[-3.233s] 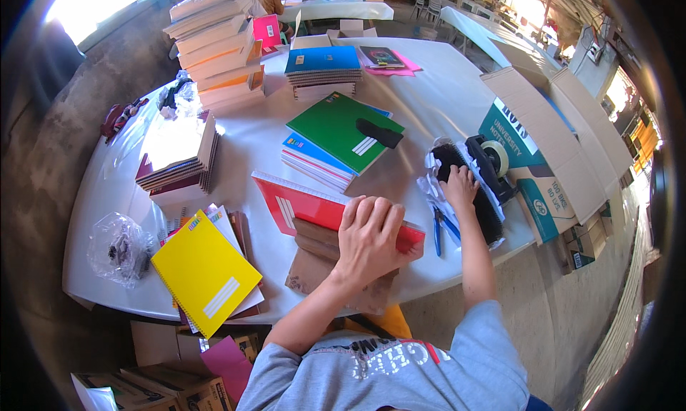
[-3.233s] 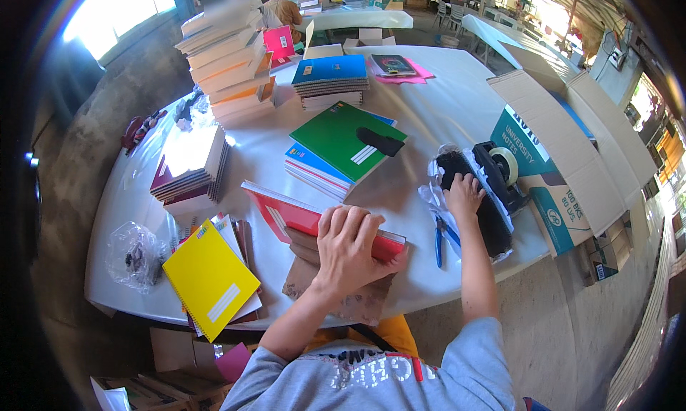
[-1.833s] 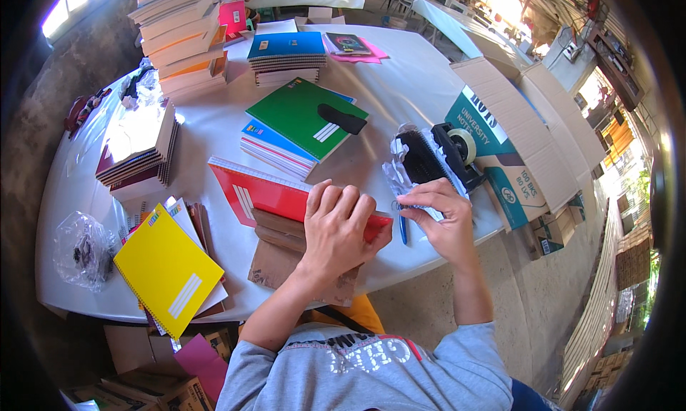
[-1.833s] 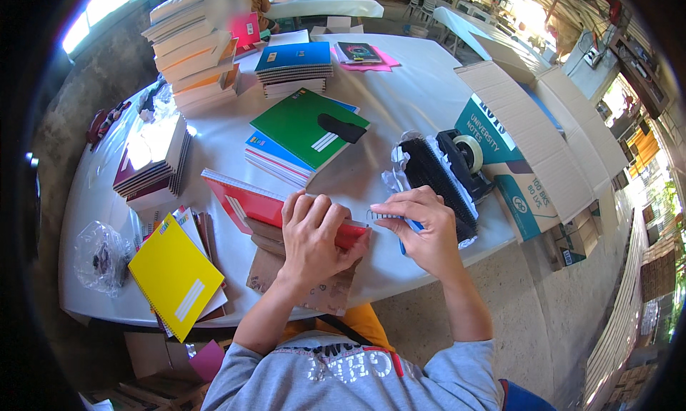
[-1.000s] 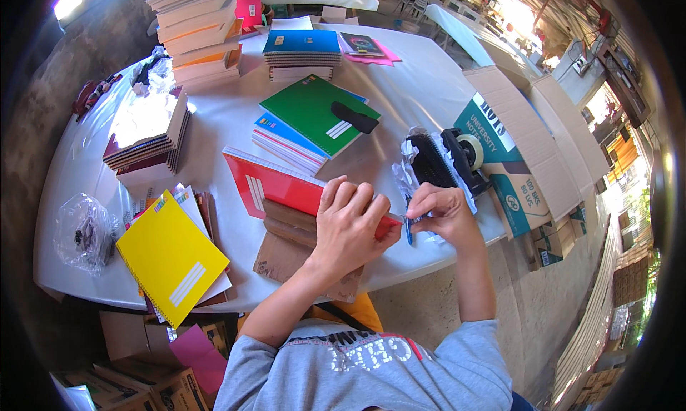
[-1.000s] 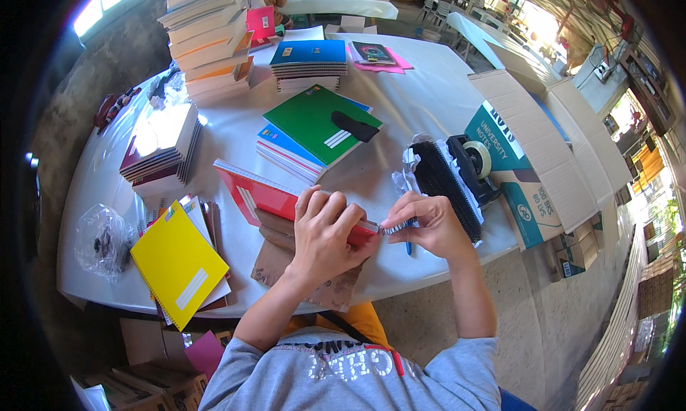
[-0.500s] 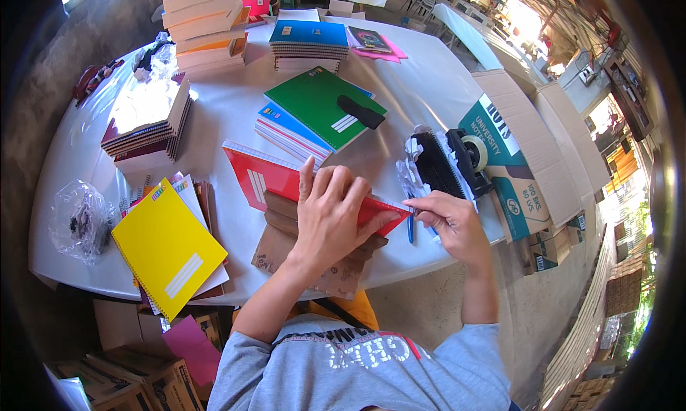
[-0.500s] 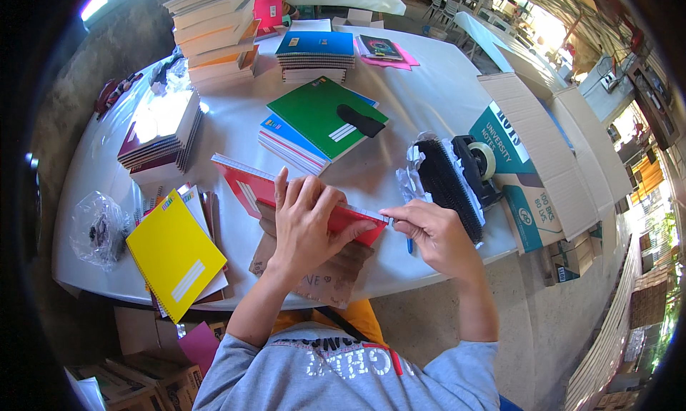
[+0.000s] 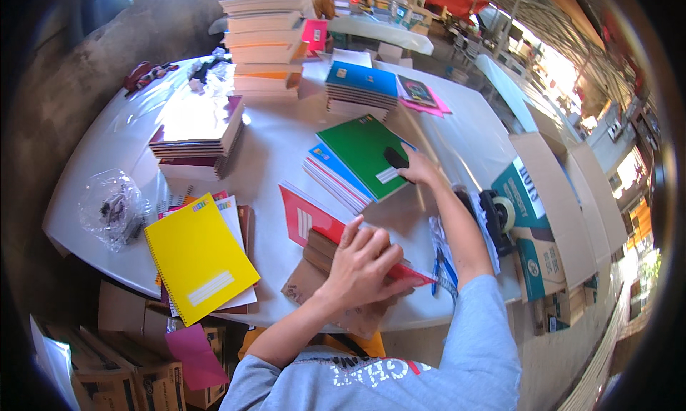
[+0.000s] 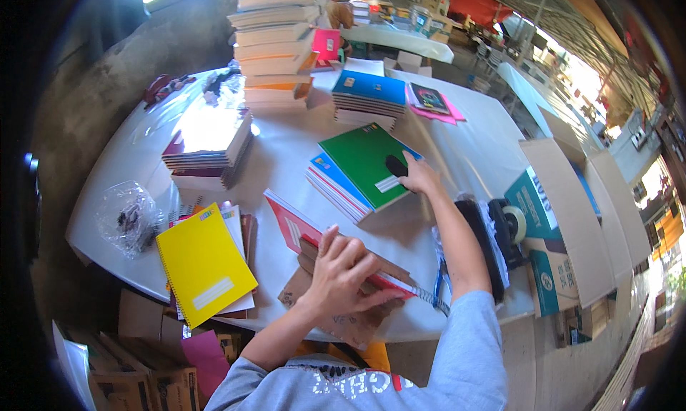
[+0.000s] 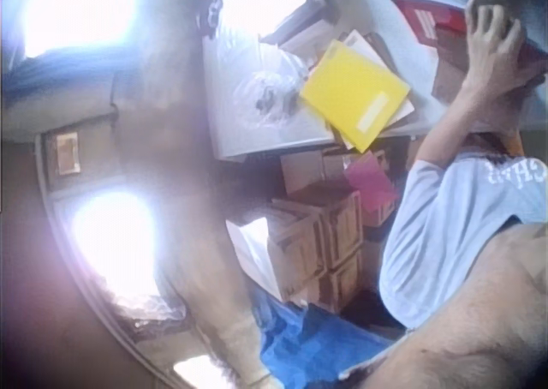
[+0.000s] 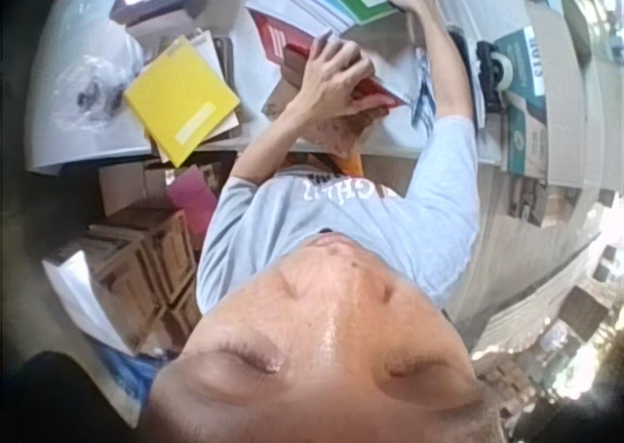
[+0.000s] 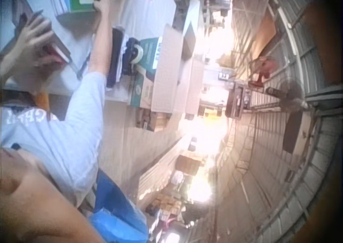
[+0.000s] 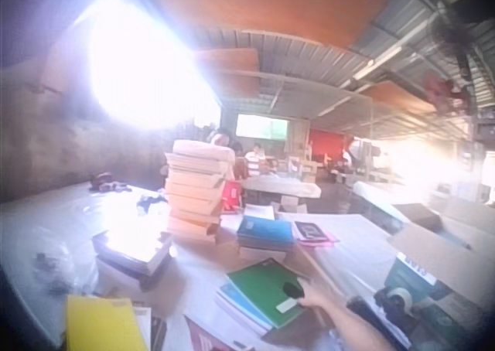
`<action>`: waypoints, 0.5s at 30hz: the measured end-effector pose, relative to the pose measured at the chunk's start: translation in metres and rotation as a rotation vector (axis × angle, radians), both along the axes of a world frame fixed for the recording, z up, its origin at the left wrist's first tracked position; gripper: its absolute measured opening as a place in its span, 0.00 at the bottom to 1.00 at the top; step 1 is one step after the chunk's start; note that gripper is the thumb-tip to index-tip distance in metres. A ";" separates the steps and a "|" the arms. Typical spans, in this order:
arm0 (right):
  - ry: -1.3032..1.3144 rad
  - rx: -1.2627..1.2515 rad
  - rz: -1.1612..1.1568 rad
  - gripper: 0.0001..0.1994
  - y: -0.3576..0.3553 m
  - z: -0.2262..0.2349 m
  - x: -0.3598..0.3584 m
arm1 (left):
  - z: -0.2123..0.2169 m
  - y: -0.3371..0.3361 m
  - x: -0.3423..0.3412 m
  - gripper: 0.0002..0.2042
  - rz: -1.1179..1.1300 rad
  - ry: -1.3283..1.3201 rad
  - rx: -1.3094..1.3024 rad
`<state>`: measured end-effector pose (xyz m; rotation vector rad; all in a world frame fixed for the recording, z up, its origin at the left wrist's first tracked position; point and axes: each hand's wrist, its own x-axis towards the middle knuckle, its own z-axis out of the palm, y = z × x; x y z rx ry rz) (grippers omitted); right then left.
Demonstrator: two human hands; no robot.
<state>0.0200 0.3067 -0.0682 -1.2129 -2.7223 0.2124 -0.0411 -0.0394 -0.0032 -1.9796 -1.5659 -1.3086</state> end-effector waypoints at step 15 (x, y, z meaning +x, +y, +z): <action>1.139 -0.674 0.880 0.05 -0.224 0.077 0.115 | 0.001 -0.011 0.006 0.24 0.051 -0.091 -0.026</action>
